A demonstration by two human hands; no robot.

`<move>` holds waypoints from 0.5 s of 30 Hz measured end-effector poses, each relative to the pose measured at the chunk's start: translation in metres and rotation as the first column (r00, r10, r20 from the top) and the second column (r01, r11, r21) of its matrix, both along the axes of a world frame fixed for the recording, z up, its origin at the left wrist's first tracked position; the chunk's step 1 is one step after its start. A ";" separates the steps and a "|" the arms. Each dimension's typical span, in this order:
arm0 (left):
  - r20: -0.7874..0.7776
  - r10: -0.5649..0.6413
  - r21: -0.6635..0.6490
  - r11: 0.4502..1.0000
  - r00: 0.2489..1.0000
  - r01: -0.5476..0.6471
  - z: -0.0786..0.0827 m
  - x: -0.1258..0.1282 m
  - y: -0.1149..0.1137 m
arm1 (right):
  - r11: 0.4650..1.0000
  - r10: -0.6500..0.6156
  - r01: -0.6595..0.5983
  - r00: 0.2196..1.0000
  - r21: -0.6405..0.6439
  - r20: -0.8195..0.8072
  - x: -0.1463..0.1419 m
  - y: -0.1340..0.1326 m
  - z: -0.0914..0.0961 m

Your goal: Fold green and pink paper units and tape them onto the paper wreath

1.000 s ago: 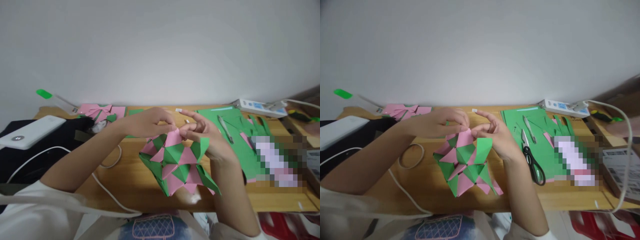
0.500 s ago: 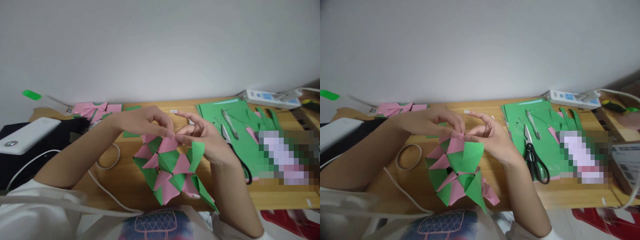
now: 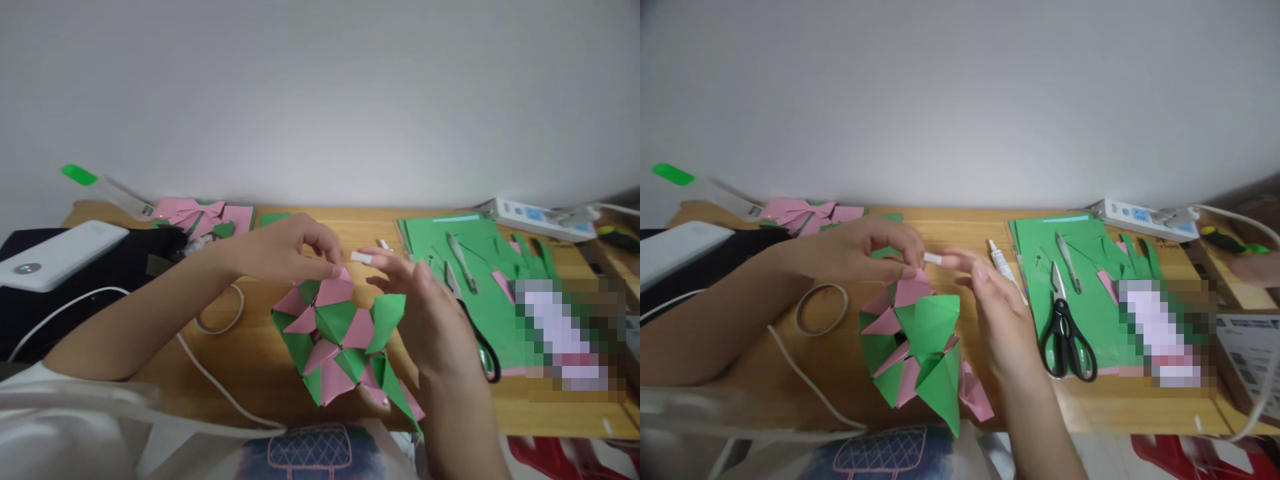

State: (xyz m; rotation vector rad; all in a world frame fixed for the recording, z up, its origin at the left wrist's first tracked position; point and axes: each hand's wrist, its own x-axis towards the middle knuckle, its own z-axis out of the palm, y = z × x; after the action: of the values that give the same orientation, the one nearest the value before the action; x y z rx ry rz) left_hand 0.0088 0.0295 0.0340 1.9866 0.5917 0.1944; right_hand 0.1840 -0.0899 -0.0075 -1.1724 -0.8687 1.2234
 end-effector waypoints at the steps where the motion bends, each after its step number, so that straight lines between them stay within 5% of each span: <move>1: 0.013 0.003 0.005 1.000 1.000 -0.004 0.001 -0.001 -0.001 | 1.000 0.001 -0.002 0.997 -0.009 -0.082 -0.005 -0.005 0.001; 5: 0.031 0.003 -0.004 1.000 1.000 -0.003 0.001 -0.005 -0.006 | 0.999 0.042 -0.047 0.965 -0.013 -0.258 -0.021 -0.018 -0.003; 15: 0.105 0.023 -0.019 1.000 0.994 -0.021 -0.005 -0.009 -0.008 | 0.991 0.113 -0.130 0.953 -0.043 -0.280 -0.022 -0.019 -0.017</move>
State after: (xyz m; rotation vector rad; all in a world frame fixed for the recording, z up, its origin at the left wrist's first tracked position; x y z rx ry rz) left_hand -0.0007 0.0212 0.0292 1.9402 0.5454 0.3043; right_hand 0.1619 -0.1091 -0.0245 -0.9758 -0.7038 1.4842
